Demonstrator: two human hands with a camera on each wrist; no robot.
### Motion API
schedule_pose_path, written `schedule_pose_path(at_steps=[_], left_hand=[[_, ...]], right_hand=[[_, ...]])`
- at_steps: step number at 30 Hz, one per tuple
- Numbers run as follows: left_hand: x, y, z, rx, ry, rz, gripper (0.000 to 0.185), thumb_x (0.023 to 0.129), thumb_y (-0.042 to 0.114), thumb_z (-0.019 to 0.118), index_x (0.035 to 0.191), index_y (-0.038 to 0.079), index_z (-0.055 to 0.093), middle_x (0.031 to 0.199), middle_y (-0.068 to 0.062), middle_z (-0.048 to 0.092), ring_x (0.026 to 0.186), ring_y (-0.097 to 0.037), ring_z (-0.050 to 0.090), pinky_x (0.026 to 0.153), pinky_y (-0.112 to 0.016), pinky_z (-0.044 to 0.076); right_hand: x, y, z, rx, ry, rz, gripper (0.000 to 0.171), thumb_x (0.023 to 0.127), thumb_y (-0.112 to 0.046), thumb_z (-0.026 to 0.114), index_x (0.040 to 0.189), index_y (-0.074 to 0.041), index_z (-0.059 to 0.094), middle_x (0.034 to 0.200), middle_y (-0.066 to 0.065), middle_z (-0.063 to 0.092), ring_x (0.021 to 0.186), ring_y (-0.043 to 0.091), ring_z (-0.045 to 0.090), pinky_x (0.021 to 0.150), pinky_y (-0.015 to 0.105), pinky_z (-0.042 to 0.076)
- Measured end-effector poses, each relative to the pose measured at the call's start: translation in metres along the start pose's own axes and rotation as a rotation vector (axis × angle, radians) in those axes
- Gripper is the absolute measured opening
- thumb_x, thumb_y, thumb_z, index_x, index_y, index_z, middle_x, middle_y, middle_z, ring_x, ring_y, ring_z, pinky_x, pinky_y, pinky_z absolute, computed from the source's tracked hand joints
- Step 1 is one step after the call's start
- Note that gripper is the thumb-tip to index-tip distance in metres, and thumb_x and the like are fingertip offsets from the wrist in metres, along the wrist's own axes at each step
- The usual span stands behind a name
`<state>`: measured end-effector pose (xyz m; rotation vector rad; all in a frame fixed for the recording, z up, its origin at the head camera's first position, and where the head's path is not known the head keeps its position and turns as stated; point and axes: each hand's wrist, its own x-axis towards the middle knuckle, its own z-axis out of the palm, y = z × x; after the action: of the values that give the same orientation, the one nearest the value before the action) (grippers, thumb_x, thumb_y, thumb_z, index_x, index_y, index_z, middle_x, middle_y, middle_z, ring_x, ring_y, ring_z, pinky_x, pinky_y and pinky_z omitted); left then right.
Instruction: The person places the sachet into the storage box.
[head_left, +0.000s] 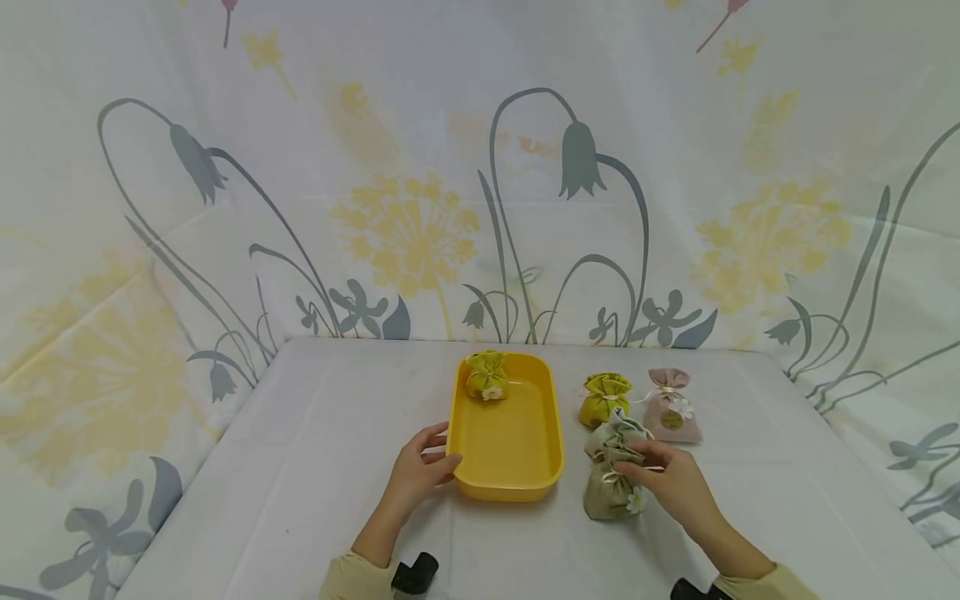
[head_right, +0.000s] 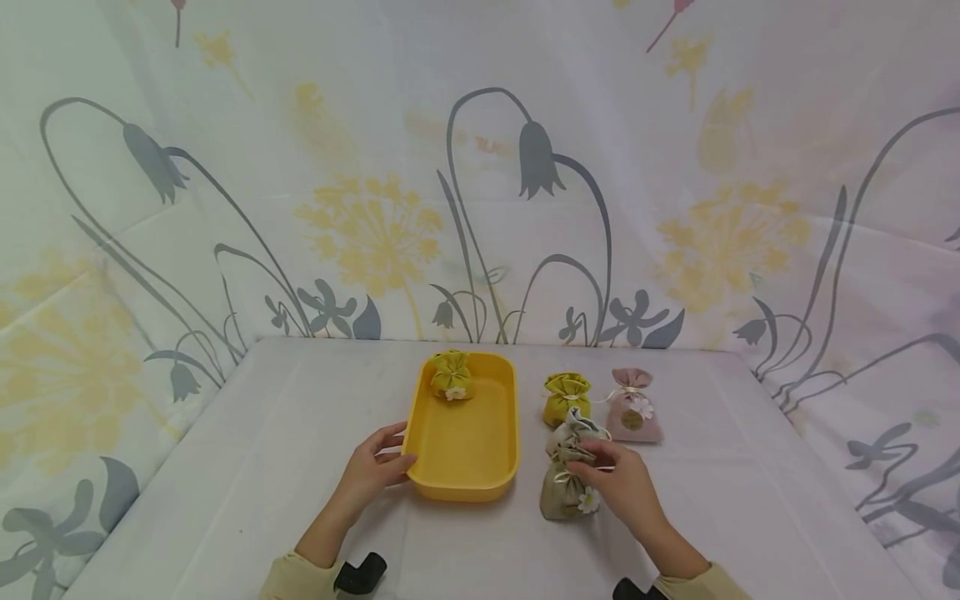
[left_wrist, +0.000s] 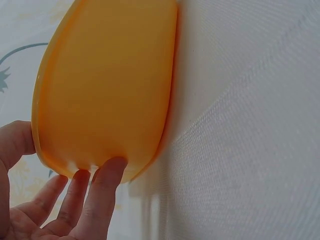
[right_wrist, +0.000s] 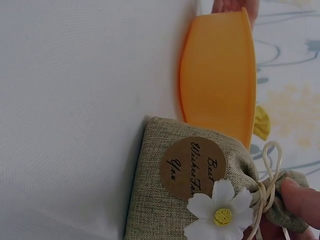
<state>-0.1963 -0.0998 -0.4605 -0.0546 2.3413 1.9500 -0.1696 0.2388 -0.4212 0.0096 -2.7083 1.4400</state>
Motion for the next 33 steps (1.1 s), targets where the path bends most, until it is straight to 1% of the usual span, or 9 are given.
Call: schedule_pose_path(at_steps=[8,12,17,23,26,29,33], left_hand=[[0.000,0.000,0.000,-0.003,-0.006,0.006,0.055,0.085,0.014,0.068,0.135,0.006,0.046,0.123,-0.018,0.051,0.101,-0.029,0.059,0.073,-0.033,0.056],[0.001,0.000,0.001,-0.005,-0.009,0.010,0.055,0.085,0.015,0.068,0.135,0.006,0.045,0.123,-0.018,0.051,0.101,-0.029,0.058,0.073,-0.033,0.056],[0.001,0.000,0.001,-0.005,-0.008,0.013,0.056,0.085,0.014,0.068,0.135,0.006,0.045,0.123,-0.018,0.051,0.101,-0.029,0.059,0.073,-0.033,0.056],[0.001,-0.001,0.000,-0.007,-0.009,0.014,0.056,0.085,0.014,0.068,0.135,0.006,0.045,0.123,-0.018,0.051,0.101,-0.028,0.059,0.073,-0.033,0.056],[0.001,-0.001,0.000,-0.006,-0.011,0.017,0.056,0.085,0.014,0.068,0.135,0.005,0.045,0.123,-0.018,0.051,0.101,-0.028,0.059,0.073,-0.033,0.056],[0.001,-0.001,0.000,-0.004,-0.010,0.017,0.056,0.085,0.015,0.068,0.135,0.005,0.045,0.123,-0.019,0.051,0.101,-0.028,0.059,0.073,-0.033,0.056],[0.000,-0.001,0.000,-0.002,-0.008,0.015,0.056,0.085,0.015,0.068,0.135,0.005,0.045,0.123,-0.019,0.051,0.101,-0.029,0.059,0.073,-0.033,0.056]], right_hand=[[-0.002,-0.004,0.000,-0.001,0.033,0.023,0.035,0.078,-0.019,0.075,0.105,0.002,0.066,0.098,0.011,0.067,0.084,0.016,0.060,0.065,0.023,0.049],[-0.002,-0.009,-0.002,0.013,0.038,0.054,0.037,0.079,-0.023,0.075,0.106,0.001,0.067,0.100,0.009,0.066,0.083,0.012,0.058,0.064,0.023,0.049],[-0.002,-0.018,-0.004,0.001,0.055,0.053,0.039,0.080,-0.028,0.074,0.108,-0.001,0.067,0.103,0.009,0.064,0.082,0.011,0.056,0.063,0.024,0.048],[-0.002,-0.029,-0.007,-0.003,0.062,0.048,0.042,0.080,-0.030,0.074,0.109,-0.001,0.066,0.097,0.007,0.064,0.081,0.013,0.055,0.063,0.026,0.047],[-0.001,-0.035,-0.007,0.016,0.075,0.019,0.039,0.080,-0.028,0.074,0.108,-0.001,0.066,0.097,0.007,0.063,0.080,0.012,0.055,0.063,0.025,0.047],[0.001,-0.042,-0.008,0.043,0.091,-0.028,0.036,0.081,-0.024,0.073,0.106,0.000,0.067,0.097,0.008,0.063,0.078,0.011,0.056,0.062,0.025,0.049],[0.004,-0.053,-0.009,0.054,0.105,-0.073,0.034,0.081,-0.023,0.073,0.105,0.000,0.066,0.092,0.008,0.064,0.075,0.010,0.057,0.062,0.025,0.050]])
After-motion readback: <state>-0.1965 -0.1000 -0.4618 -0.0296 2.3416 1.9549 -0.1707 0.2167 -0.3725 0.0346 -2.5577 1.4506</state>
